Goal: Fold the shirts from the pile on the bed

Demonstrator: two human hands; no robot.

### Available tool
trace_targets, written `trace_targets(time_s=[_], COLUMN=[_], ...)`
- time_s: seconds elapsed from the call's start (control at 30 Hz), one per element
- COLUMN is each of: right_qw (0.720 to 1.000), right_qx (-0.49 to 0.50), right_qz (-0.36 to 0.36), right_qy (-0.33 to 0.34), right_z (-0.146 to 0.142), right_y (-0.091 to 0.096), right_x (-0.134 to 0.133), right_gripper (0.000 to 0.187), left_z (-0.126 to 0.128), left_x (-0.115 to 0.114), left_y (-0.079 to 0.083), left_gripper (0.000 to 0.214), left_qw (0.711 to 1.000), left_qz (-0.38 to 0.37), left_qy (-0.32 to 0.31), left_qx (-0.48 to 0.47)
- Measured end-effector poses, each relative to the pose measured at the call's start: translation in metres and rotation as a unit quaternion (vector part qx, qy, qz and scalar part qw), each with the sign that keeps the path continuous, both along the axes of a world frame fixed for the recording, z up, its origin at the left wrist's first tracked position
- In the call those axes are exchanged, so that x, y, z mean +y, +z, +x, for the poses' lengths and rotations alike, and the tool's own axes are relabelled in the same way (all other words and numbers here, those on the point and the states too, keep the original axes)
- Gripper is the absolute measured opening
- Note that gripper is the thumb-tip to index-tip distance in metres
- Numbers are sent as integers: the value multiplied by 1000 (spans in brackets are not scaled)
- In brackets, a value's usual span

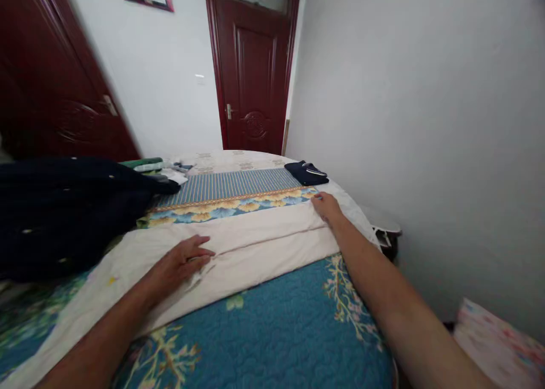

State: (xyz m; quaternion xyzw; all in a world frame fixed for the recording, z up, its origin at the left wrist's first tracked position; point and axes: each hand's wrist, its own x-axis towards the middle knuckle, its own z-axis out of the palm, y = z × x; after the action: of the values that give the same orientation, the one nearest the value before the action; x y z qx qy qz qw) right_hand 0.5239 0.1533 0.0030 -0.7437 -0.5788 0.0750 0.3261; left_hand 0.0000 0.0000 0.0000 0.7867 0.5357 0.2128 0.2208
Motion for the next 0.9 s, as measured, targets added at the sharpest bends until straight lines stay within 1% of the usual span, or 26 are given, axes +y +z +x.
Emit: trace_targets(time_s=[0.13, 0.27, 0.37, 0.47, 0.53, 0.63, 0.67, 0.73, 0.8, 0.83, 0.87, 0.9], right_qw=[1000, 999, 998, 998, 997, 993, 990, 980, 965, 955, 943, 929], right_qx=[0, -11, -28, -46, -56, -109, -133, -171, -183, -186, -188, -194], right_qz=[-1, -10, -20, -25, -25, 21, 46, 99, 138, 151, 156, 145], right_qy=[-11, -50, -54, -45, -47, -44, -29, 33, 125, 175, 225, 281], right_z=[3, 10, 10, 8, 7, 1, -6, -29, -66, -89, -112, -135], right_y=[-5, -8, -9, -7, -2, 12, 18, 28, 33, 32, 29, 24], right_x=[9, 18, 20, 14, 6, -12, -18, -32, -49, -58, -68, -78], right_gripper=[37, 39, 36, 34, 37, 43, 45, 45, 47, 49, 51, 55], left_z=[2, 2, 3, 3, 4, 5, 5, 6, 6, 6, 6, 6], left_x=[1, 1, 0, 0, 1, 1, 1, 1, 0, 0, 0, -1], left_y=[3, 3, 3, 5, 5, 5, 5, 4, 5, 5, 5, 4], left_gripper=[72, 74, 75, 78, 78, 76, 76, 76, 76, 76, 75, 75], left_qw=[1000, 999, 999, 999, 999, 1000, 1000, 1000, 1000, 1000, 1000, 1000], left_qz=[7, 15, 21, 20, 16, 11, 11, 12, 16, 17, 18, 19], left_qy=[-2, 6, 10, 6, 4, 6, 8, 7, 0, -4, -8, -10], left_qx=[18, 31, 36, 32, 28, 21, 19, 17, 18, 18, 20, 20])
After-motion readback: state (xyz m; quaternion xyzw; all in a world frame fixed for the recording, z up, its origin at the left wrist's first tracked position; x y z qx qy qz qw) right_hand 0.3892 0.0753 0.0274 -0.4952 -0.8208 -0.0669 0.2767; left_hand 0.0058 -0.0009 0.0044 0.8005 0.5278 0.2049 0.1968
